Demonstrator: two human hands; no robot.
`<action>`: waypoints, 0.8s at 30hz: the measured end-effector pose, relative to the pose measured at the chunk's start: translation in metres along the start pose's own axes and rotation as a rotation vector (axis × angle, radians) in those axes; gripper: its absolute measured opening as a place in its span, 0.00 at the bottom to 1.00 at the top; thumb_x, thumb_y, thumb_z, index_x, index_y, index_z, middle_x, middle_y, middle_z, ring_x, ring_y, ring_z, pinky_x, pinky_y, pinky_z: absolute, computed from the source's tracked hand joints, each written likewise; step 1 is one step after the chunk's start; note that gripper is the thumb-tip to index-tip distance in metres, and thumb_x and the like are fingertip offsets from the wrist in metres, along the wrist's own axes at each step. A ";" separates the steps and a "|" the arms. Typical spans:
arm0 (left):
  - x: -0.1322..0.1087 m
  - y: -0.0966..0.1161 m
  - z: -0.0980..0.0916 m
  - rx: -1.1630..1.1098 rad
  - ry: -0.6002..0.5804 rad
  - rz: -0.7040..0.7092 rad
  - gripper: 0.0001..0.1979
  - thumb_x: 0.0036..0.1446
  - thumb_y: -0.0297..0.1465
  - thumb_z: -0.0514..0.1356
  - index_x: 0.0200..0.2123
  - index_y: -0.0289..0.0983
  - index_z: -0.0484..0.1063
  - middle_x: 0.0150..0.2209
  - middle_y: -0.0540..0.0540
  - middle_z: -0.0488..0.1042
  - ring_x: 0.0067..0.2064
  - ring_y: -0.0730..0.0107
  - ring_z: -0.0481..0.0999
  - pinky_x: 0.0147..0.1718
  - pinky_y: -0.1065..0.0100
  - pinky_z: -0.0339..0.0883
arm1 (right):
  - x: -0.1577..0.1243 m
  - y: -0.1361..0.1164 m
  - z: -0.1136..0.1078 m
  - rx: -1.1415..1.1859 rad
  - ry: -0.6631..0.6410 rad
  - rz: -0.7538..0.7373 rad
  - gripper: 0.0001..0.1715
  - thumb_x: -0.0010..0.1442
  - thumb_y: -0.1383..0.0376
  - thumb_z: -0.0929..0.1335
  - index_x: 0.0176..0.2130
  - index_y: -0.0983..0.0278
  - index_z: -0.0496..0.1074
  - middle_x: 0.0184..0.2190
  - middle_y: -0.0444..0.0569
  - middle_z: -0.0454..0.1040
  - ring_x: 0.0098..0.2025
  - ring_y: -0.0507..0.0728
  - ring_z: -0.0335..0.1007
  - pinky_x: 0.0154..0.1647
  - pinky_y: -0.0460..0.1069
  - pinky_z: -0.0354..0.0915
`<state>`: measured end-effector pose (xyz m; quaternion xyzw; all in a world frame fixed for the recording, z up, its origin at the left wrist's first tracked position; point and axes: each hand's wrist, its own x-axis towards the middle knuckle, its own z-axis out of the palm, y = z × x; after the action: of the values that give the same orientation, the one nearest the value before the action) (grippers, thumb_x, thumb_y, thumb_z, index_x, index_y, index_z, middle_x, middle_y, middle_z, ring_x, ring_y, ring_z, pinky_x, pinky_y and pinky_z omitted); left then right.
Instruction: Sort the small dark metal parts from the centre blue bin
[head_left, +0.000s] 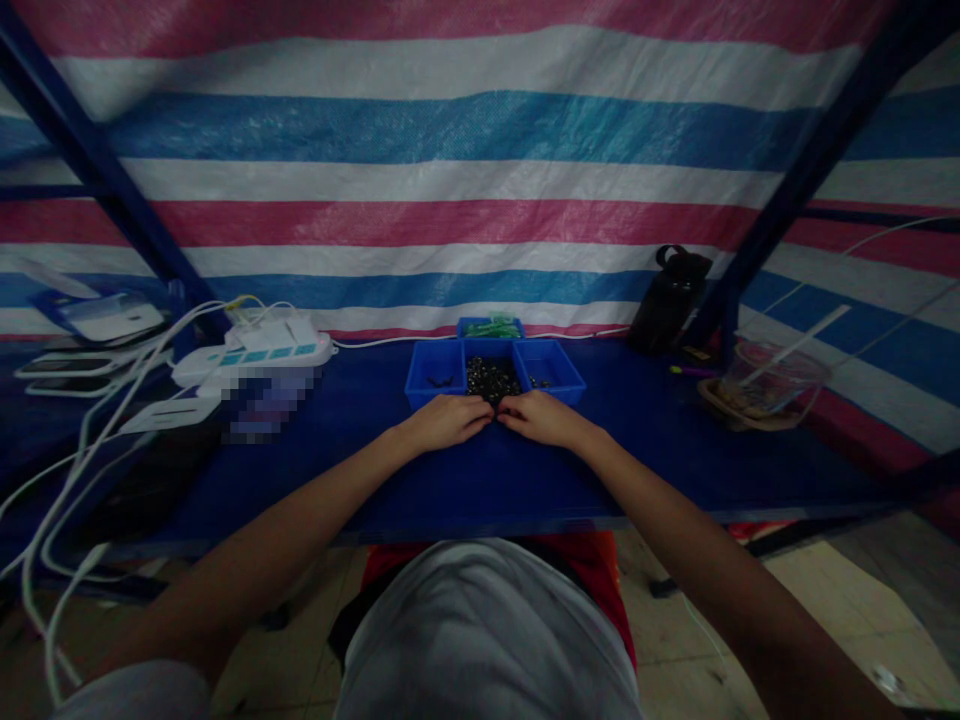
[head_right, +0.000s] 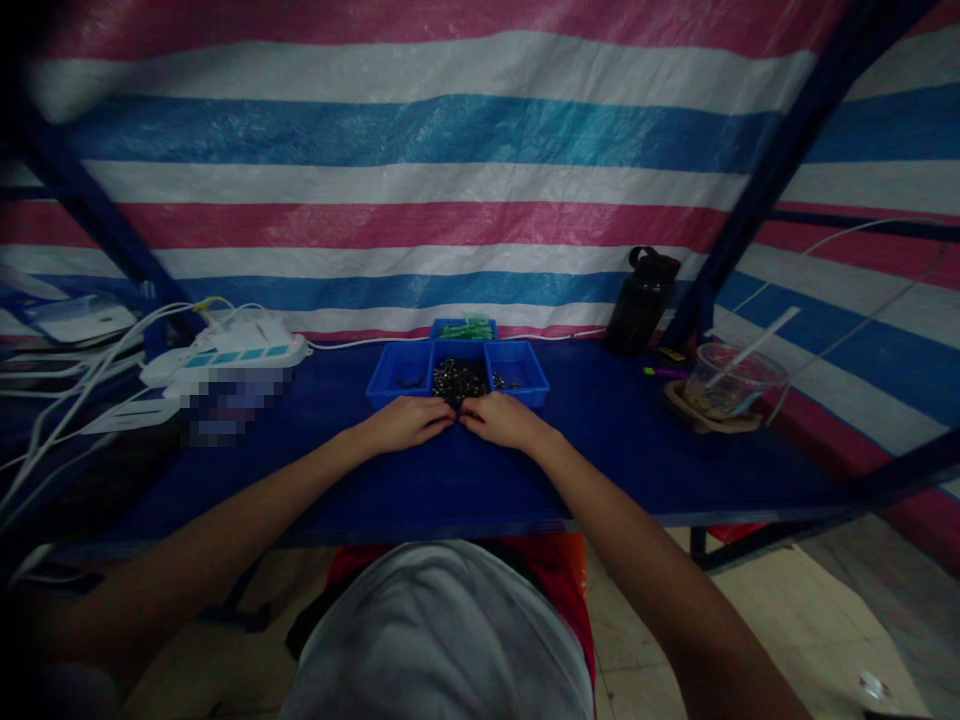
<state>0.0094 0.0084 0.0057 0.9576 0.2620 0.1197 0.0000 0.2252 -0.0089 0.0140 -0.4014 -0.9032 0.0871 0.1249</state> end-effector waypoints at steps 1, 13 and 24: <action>0.000 0.000 0.000 -0.001 0.000 0.002 0.09 0.64 0.32 0.49 0.41 0.39 0.68 0.37 0.49 0.72 0.38 0.72 0.73 0.35 0.74 0.62 | 0.000 0.000 0.000 0.000 0.000 -0.002 0.10 0.62 0.64 0.63 0.38 0.66 0.72 0.31 0.48 0.76 0.32 0.52 0.69 0.32 0.44 0.54; -0.001 0.002 0.000 0.000 0.023 0.007 0.11 0.65 0.32 0.47 0.42 0.39 0.68 0.38 0.48 0.72 0.39 0.72 0.73 0.36 0.74 0.63 | 0.000 -0.002 0.001 -0.013 0.012 -0.022 0.09 0.62 0.64 0.64 0.37 0.66 0.71 0.29 0.48 0.74 0.31 0.52 0.68 0.31 0.44 0.53; -0.002 0.003 0.000 -0.041 0.050 0.023 0.12 0.66 0.31 0.46 0.44 0.39 0.68 0.41 0.47 0.72 0.41 0.72 0.73 0.38 0.74 0.64 | 0.000 -0.003 0.002 0.013 0.010 -0.028 0.08 0.62 0.64 0.65 0.37 0.66 0.70 0.28 0.47 0.74 0.30 0.51 0.67 0.30 0.44 0.53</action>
<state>0.0097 0.0045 0.0060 0.9570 0.2484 0.1491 0.0119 0.2227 -0.0107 0.0126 -0.3883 -0.9075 0.0891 0.1333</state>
